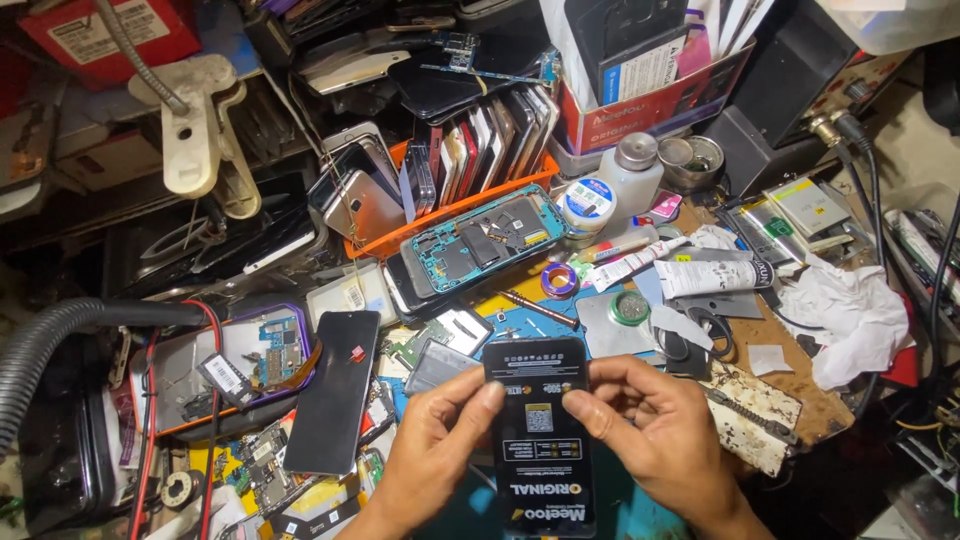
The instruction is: Reassembling a mobile phone by applying adhesive to the frame and installing a battery.
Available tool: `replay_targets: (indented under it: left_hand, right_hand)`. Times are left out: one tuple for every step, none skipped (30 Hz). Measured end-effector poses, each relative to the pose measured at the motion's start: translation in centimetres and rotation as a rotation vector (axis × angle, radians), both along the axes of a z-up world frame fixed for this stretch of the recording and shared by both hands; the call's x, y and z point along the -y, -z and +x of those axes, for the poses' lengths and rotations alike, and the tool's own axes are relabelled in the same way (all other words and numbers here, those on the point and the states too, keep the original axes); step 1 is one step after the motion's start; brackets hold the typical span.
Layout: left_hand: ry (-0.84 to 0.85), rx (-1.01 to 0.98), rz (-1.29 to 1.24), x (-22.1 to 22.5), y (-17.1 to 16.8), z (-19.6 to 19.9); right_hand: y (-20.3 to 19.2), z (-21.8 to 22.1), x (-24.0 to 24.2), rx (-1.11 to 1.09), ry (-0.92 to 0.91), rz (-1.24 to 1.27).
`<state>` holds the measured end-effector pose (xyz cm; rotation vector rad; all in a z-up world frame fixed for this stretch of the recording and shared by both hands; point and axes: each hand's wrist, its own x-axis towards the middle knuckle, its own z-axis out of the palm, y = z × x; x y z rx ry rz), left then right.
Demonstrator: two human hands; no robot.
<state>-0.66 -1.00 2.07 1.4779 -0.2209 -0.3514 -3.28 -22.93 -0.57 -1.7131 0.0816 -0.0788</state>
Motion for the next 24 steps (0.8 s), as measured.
replay_targets:
  left_hand:
    - [-0.002,-0.002,-0.001,0.0,-0.3,0.0]
    - [0.037,0.017,-0.028,0.0,-0.5,0.0]
    - [0.075,0.039,-0.055,-0.1,-0.8,0.0]
    - [0.072,0.040,-0.056,-0.2,-1.1,-0.1]
    - [0.071,0.071,0.001,-0.4,-1.3,-0.1]
    - [0.069,0.101,0.058,-0.5,-1.6,-0.1]
    - [0.064,0.102,0.057,-0.6,-1.7,-0.1]
    - [0.084,0.087,0.018,-0.6,-1.7,0.0]
    - [0.106,0.072,-0.020,-0.6,-1.7,0.0]
    - [0.103,0.073,-0.022,-0.7,-1.1,-0.1]
    - [0.056,0.006,0.002,-0.8,-0.4,-0.1]
    - [0.009,-0.062,0.025,-0.9,0.2,-0.2]
    - [0.007,-0.060,0.023,-0.9,-0.2,-0.1]
    - [0.023,0.000,0.088,-1.0,-0.6,-0.1]
    - [0.038,0.060,0.153,-1.0,-1.0,-0.1]
    - [0.036,0.061,0.151,-1.1,-0.9,0.0]
    - [0.006,0.164,0.215,-1.2,-0.8,0.0]
    - [-0.026,0.267,0.280,-1.4,-0.6,0.0]
    - [-0.029,0.265,0.281,-1.5,-0.5,0.0]
    - [-0.042,0.399,0.345,-1.6,-0.4,0.1]
    - [-0.054,0.532,0.407,-1.7,-0.3,0.1]
    - [-0.055,0.530,0.406,-1.7,-0.2,0.1]
    - [-0.031,0.646,0.506,-1.7,-0.3,0.1]
    - [-0.006,0.762,0.605,-1.7,-0.3,0.1]
  right_hand:
    - [0.3,0.0,0.1,-0.002,-0.002,-0.001]
    - [0.5,0.0,0.1,-0.007,0.025,-0.001]
    - [0.8,0.0,0.2,-0.009,0.052,-0.001]
    - [1.1,-0.2,0.2,-0.008,0.049,-0.002]
    - [1.3,-0.2,0.3,-0.014,0.033,0.017]
    - [1.5,-0.3,0.3,-0.020,0.016,0.036]
    - [1.1,-0.4,0.2,-0.019,0.012,0.034]
    - [0.7,-0.4,0.2,-0.025,0.011,0.044]
    - [0.3,-0.5,0.2,-0.030,0.012,0.053]
    - [0.3,-0.6,0.1,-0.029,0.009,0.051]
    - [0.3,-0.7,0.1,0.009,0.034,0.101]
    - [0.3,-0.7,0.1,0.047,0.057,0.151]
    - [0.2,-0.6,0.2,0.048,0.055,0.149]
    - [0.2,-0.5,0.3,0.044,0.098,0.171]
    - [0.2,-0.4,0.4,0.039,0.140,0.192]
    - [0.2,-0.4,0.5,0.041,0.138,0.190]
    - [0.2,-0.4,0.5,-0.006,0.143,0.163]
    - [0.3,-0.4,0.6,-0.052,0.149,0.135]
    - [-0.4,-0.3,0.3,-0.053,0.145,0.136]
    - [-1.0,-0.1,0.1,0.000,0.237,0.028]
    - [-1.6,-0.1,0.0,0.052,0.332,-0.082]
    - [-1.9,-0.1,0.4,0.051,0.330,-0.084]
    - [-2.4,-0.1,0.8,0.322,0.237,-0.386]
    - [-2.8,-0.1,1.2,0.592,0.132,-0.686]
